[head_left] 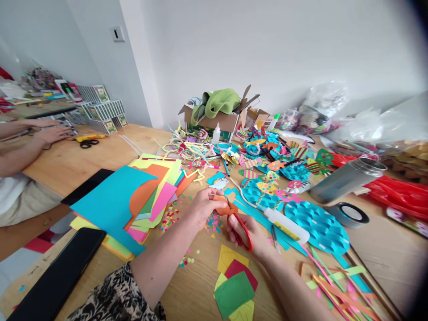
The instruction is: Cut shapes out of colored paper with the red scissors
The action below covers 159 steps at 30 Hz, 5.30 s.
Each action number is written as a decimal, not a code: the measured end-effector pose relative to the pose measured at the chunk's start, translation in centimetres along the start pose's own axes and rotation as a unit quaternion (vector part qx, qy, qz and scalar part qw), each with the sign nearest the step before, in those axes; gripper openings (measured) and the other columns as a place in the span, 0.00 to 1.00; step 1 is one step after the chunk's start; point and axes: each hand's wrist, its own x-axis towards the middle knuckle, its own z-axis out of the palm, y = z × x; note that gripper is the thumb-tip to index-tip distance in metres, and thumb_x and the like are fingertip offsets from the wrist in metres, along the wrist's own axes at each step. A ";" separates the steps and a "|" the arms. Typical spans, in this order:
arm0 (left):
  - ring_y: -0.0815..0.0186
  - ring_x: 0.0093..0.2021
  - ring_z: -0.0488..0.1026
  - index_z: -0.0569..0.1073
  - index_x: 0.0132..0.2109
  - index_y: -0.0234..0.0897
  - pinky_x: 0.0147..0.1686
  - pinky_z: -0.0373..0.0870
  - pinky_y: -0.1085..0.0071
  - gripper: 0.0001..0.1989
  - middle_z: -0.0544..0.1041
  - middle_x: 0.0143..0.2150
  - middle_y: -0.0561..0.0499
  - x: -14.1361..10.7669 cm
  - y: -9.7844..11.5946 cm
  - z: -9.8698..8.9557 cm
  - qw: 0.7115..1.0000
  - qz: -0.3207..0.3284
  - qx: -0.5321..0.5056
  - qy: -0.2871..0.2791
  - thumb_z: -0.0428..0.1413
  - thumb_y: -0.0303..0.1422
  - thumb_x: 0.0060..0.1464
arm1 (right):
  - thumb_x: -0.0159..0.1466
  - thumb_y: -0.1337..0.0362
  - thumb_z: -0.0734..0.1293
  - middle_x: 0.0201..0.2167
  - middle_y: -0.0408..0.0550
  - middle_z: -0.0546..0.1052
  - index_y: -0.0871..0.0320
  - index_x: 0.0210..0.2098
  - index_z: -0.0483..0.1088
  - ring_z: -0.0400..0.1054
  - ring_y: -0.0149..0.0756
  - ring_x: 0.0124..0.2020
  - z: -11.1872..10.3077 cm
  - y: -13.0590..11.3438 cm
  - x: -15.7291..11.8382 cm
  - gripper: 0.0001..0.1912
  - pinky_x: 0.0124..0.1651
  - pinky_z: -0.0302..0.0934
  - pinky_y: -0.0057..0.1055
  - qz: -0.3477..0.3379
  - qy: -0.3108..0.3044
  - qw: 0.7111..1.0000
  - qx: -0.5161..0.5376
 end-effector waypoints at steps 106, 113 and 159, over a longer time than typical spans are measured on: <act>0.69 0.25 0.72 0.69 0.38 0.34 0.24 0.65 0.76 0.17 0.76 0.25 0.53 0.5 0.0 -0.1 0.999 0.005 0.031 0.017 0.60 0.19 0.38 | 0.53 0.29 0.63 0.14 0.41 0.67 0.58 0.21 0.63 0.58 0.26 0.14 -0.2 0.2 0.0 0.35 0.18 0.49 0.24 0.016 0.009 1.000 -0.013; 0.70 0.24 0.72 0.70 0.39 0.33 0.25 0.64 0.76 0.18 0.77 0.25 0.53 0.4 -0.1 0.0 0.999 0.006 0.039 0.014 0.61 0.18 0.38 | 0.56 0.30 0.61 0.15 0.42 0.68 0.58 0.21 0.63 0.59 0.26 0.15 -0.2 0.3 0.0 0.34 0.19 0.50 0.24 0.007 0.000 1.000 -0.014; 0.69 0.25 0.72 0.71 0.38 0.35 0.25 0.64 0.75 0.19 0.76 0.27 0.53 0.7 -0.8 -0.3 0.999 0.026 0.023 0.010 0.65 0.23 0.35 | 0.56 0.31 0.62 0.14 0.41 0.68 0.57 0.21 0.64 0.57 0.27 0.14 -0.2 0.5 0.1 0.33 0.18 0.49 0.25 0.011 0.015 1.000 -0.015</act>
